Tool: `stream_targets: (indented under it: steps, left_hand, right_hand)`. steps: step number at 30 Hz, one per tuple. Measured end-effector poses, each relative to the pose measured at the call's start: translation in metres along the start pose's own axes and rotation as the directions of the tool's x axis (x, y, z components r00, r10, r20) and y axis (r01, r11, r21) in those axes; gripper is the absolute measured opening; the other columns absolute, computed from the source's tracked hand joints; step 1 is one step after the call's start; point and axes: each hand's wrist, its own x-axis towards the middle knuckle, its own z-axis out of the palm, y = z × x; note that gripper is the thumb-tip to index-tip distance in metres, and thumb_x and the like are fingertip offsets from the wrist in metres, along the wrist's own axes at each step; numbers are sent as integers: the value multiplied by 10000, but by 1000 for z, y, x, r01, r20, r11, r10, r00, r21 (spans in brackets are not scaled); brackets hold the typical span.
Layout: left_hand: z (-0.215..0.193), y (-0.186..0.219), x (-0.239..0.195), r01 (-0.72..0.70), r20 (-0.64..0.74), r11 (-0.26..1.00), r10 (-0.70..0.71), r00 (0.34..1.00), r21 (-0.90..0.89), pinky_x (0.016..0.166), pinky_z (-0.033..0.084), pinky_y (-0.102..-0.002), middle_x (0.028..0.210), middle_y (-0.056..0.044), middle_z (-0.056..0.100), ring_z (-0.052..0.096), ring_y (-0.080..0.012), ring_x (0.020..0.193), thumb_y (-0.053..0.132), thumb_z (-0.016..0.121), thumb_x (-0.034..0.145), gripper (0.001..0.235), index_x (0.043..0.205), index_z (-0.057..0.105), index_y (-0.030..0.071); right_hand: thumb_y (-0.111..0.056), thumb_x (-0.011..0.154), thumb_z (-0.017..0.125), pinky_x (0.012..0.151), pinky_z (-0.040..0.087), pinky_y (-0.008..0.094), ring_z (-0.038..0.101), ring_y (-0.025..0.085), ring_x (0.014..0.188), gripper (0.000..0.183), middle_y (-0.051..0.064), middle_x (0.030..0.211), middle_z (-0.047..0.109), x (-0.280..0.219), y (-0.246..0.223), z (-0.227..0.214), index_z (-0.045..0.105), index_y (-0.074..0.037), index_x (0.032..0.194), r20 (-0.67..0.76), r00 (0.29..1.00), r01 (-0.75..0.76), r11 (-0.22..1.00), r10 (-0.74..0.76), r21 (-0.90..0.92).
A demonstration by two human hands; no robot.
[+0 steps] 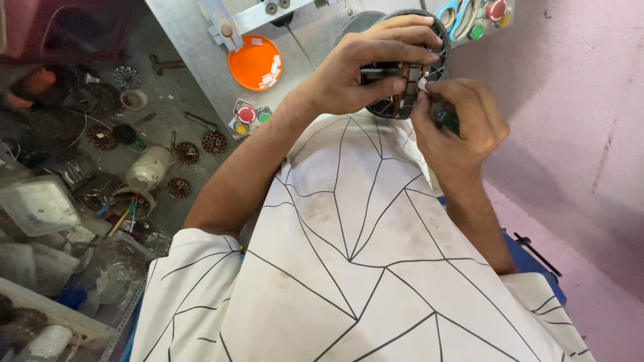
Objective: The person repairs fan stators by using a hammer and a metal pipe to secure components, trimming wire with scissors, and using a screwdriver to arrange the internal copper wiring.
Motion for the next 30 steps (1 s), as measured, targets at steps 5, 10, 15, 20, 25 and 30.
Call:
stream_targets:
  steps: [5, 10, 15, 20, 25, 30]
  left_hand:
    - [6, -5, -1, 32, -24, 999, -32, 999, 7, 1257, 393, -432, 1449, -89, 644, 493, -315, 1455, 132, 721, 1077, 280, 1341, 709, 39]
    - [6, -3, 2, 76, -28, 997, -76, 997, 18, 1247, 406, -430, 1423, -83, 655, 497, -320, 1495, 150, 729, 1060, 298, 1338, 706, 43]
    - [6, -3, -2, 59, -27, 998, -59, 998, -10, 1270, 387, -426, 1507, -95, 598, 477, -299, 1477, 131, 730, 1081, 331, 1400, 669, 68]
    - [-2, -3, -2, 51, 4, 996, -51, 999, -67, 1295, 360, -459, 1511, -98, 612, 459, -321, 1507, 164, 848, 971, 475, 1402, 669, 76]
    - [-2, -11, -7, 79, 24, 989, -76, 997, -123, 1336, 304, -481, 1556, -94, 597, 424, -317, 1531, 162, 894, 952, 521, 1421, 679, 92]
    - [-4, -15, -5, 122, 52, 977, -115, 992, -176, 1339, 305, -480, 1572, -110, 586, 402, -321, 1547, 165, 894, 941, 525, 1418, 686, 94]
  right_hand:
    - [83, 963, 819, 712, 578, 299, 720, 216, 855, 183, 125, 1025, 683, 11, -5, -12, 698, 5, 1077, 115, 993, -3, 999, 7, -36]
    - [72, 848, 826, 716, 559, 344, 700, 242, 832, 195, 138, 962, 692, 36, -8, -23, 722, 18, 1004, 225, 974, -27, 998, 38, -52]
    - [57, 886, 849, 489, 419, 233, 606, 98, 634, 146, 81, 902, 716, 55, 33, -31, 735, -1, 958, 575, 734, -583, 770, 362, 259]
    - [133, 883, 825, 481, 394, 201, 588, 67, 577, 176, 69, 957, 722, 47, 47, -23, 753, 13, 991, 536, 774, -591, 690, 338, 418]
    - [128, 862, 868, 610, 493, 194, 653, 82, 691, 182, 83, 866, 736, 45, 61, -15, 771, 14, 964, 535, 783, -558, 738, 317, 378]
    - [87, 856, 892, 692, 565, 218, 694, 91, 751, 169, 80, 899, 756, 54, 62, -12, 777, -6, 938, 546, 781, -521, 799, 304, 301]
